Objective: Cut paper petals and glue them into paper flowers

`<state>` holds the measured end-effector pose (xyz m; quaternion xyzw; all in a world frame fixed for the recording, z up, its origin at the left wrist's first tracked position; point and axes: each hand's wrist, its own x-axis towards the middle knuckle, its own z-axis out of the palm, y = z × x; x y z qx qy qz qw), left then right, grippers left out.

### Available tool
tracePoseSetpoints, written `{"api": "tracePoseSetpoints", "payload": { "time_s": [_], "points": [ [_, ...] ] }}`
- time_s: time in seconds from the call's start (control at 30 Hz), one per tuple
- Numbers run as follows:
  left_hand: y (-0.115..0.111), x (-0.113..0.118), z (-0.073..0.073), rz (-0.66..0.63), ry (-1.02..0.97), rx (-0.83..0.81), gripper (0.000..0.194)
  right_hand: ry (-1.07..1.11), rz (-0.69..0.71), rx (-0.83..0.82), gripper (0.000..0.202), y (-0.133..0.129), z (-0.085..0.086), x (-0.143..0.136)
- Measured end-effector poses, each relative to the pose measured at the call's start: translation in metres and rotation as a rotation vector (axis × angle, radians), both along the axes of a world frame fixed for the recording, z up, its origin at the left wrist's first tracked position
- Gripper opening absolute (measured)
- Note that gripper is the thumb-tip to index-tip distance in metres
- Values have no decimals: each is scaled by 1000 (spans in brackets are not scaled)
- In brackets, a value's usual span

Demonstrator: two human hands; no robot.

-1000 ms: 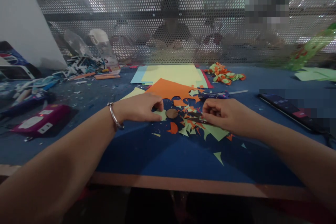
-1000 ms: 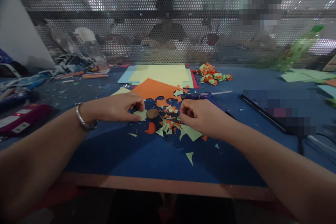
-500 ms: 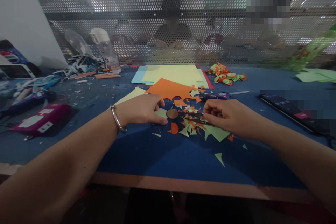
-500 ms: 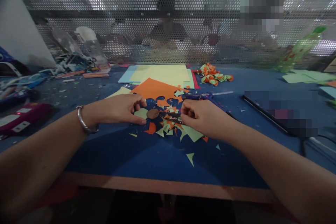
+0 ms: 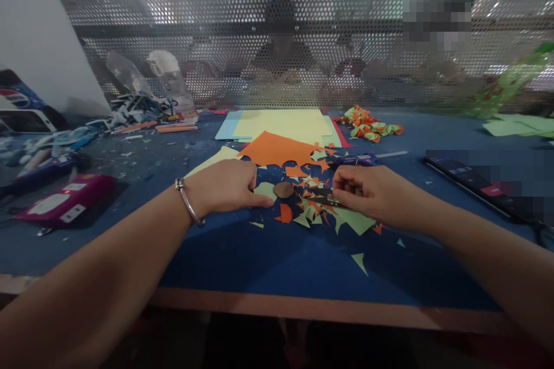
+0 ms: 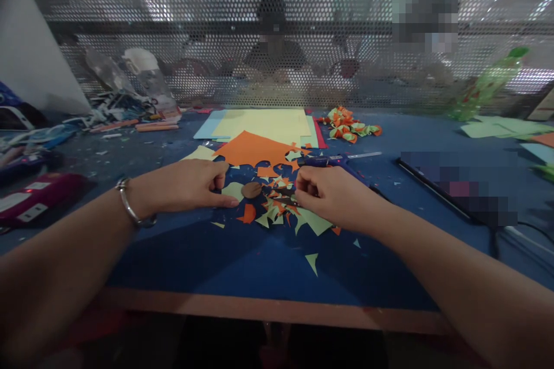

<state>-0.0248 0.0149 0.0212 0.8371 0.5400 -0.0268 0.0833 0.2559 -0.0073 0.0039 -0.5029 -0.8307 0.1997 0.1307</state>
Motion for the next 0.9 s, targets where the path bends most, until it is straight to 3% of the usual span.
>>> {"api": "tracePoseSetpoints", "payload": {
  "time_s": [0.2, 0.33, 0.53, 0.6, 0.77, 0.9],
  "points": [
    [2, 1, 0, -38, -14, -62, 40, 12, 12, 12, 19, 0, 0, 0],
    [8, 0, -6, -46, -140, -84, 34, 12, 1, 11, 19, -1, 0, -1],
    [26, -9, -15, 2, -466, -99, 38, 44, -19, -26, 20, -1, 2, -1],
    [28, -8, -13, 46, -613, -134, 30, 46, -30, -45, 20, -2, 3, -2],
    [19, 5, -9, 203, -1074, -370, 14, -5, -29, -59, 28, -2, 0, -4],
    [11, 16, -13, 225, -1235, -481, 16, -27, -9, 5, 38, -2, -2, -5]
  ]
}}
